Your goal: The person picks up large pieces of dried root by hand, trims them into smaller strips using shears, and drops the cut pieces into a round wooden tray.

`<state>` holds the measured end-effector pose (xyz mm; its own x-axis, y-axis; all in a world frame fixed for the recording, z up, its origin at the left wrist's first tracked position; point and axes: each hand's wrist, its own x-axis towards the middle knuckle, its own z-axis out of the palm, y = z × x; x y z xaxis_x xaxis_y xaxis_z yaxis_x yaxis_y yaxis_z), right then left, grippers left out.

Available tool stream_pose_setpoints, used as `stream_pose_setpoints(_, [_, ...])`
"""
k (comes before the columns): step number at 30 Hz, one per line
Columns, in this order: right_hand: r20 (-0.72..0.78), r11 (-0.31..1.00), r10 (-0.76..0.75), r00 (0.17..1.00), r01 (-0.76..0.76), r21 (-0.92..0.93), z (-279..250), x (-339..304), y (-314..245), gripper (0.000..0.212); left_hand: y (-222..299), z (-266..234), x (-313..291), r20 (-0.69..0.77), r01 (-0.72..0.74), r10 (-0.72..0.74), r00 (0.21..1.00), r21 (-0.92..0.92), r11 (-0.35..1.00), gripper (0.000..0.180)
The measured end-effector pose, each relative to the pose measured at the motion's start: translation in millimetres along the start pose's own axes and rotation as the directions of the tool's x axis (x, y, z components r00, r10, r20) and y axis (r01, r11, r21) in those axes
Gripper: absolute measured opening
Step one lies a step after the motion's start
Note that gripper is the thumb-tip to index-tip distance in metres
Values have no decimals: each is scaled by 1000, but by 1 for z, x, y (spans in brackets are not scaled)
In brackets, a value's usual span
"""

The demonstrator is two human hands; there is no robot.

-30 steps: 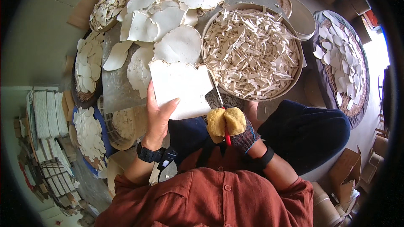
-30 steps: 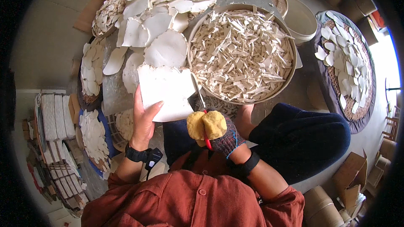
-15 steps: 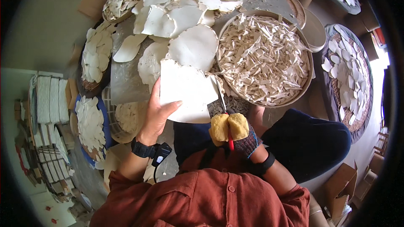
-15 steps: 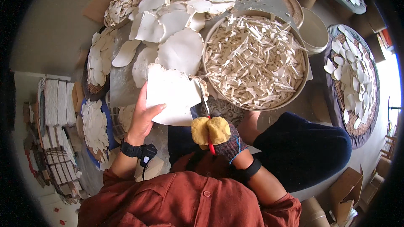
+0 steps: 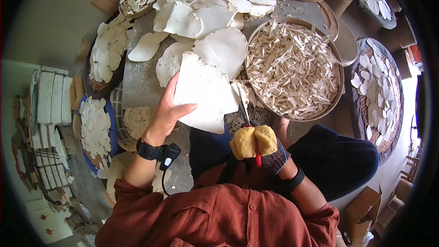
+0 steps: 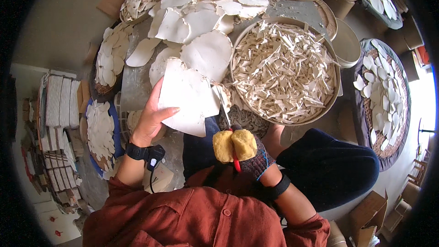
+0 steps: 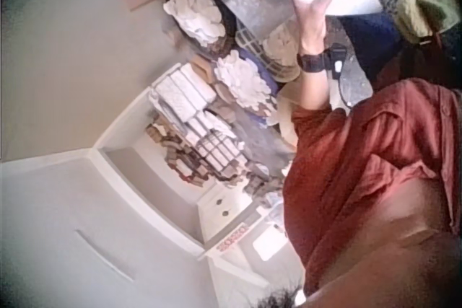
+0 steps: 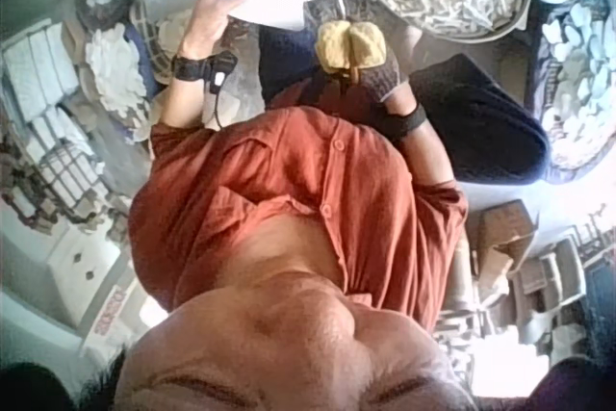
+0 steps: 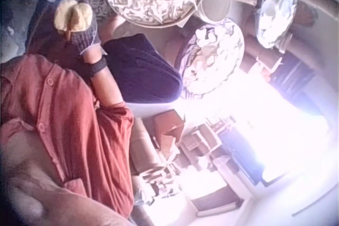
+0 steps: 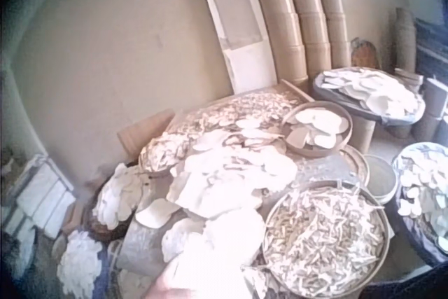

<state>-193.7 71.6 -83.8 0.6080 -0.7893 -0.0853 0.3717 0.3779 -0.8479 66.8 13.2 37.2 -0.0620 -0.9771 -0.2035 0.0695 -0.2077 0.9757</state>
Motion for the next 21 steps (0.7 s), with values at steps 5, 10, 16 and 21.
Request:
stream_pose_setpoints(5, [63,994,-7,998,0,105,0,-7,-5,26,16,-2,5,87,66,-68,994,21,998,85])
stream_pose_setpoints(10, [88,913,1,996,-37,405,6,-8,-7,28,15,-7,6,125,91,-95,988,30,995,81])
stream_pose_setpoints(16, [82,801,151,985,-170,574,3,-10,-20,30,4,-6,9,-64,5,-12,998,-105,994,68])
stream_pose_setpoints(21, [135,889,95,986,-145,435,16,-7,-42,37,8,-4,13,-56,27,-35,998,-138,990,61])
